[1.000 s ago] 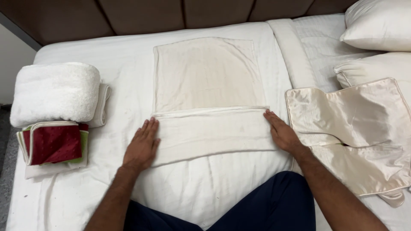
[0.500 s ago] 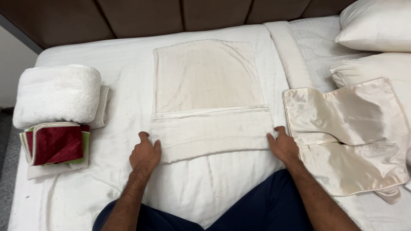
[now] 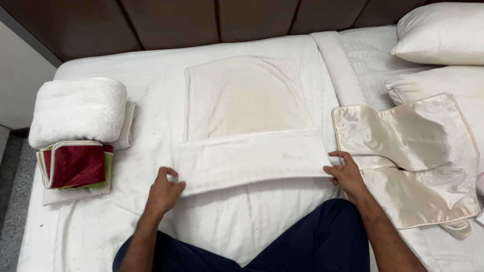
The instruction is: The person folds a white towel into a compact square and places it on a stack. Then, they fold a two-toned green and red towel and place it on the stack. Finally, they fold a two-toned green and purple towel and place it on the stack.
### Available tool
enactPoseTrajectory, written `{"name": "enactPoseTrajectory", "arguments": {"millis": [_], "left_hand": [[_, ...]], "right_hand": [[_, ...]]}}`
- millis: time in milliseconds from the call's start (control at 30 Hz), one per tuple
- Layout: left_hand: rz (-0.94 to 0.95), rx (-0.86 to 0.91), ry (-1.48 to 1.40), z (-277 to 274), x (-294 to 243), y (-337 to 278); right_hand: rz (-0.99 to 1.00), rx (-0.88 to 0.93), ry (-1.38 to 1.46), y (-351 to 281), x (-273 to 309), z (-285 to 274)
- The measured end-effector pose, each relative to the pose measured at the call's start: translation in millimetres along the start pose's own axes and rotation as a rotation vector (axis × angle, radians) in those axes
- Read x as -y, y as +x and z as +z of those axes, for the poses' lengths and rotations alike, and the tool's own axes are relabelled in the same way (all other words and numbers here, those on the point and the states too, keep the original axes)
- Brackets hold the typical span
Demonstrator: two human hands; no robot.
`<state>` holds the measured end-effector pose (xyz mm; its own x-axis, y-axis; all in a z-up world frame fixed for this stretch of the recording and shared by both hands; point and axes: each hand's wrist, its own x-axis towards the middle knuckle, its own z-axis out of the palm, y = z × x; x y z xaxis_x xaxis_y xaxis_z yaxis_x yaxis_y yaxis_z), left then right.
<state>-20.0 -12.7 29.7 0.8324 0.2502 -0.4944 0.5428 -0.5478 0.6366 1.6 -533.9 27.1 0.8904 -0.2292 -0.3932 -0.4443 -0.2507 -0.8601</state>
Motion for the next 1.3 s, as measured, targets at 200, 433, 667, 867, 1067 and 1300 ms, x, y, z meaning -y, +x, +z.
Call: {"name": "enactPoseTrajectory", "arguments": {"millis": [200, 433, 667, 867, 1067, 1300], "left_hand": [[-0.004, 0.199, -0.089, -17, 9, -7], [0.102, 0.118, -0.349, -29, -22, 3], [0.248, 0.191, -0.567, -36, -50, 24], [0.197, -0.034, -0.5, -21, -51, 68], [0.098, -0.233, -0.351, -8, -74, 94], [0.102, -0.313, -0.121, 8, -76, 129]], "right_hand": [[0.074, 0.106, 0.039, 3, -47, -31], [-0.02, 0.3, 0.293, 8, 15, -24], [-0.205, 0.077, -0.005, 74, 25, -14], [-0.22, -0.1, -0.061, 121, 39, 2], [-0.244, -0.204, -0.078, 163, 33, 32], [-0.283, -0.33, -0.25, 175, 49, 60]]}}
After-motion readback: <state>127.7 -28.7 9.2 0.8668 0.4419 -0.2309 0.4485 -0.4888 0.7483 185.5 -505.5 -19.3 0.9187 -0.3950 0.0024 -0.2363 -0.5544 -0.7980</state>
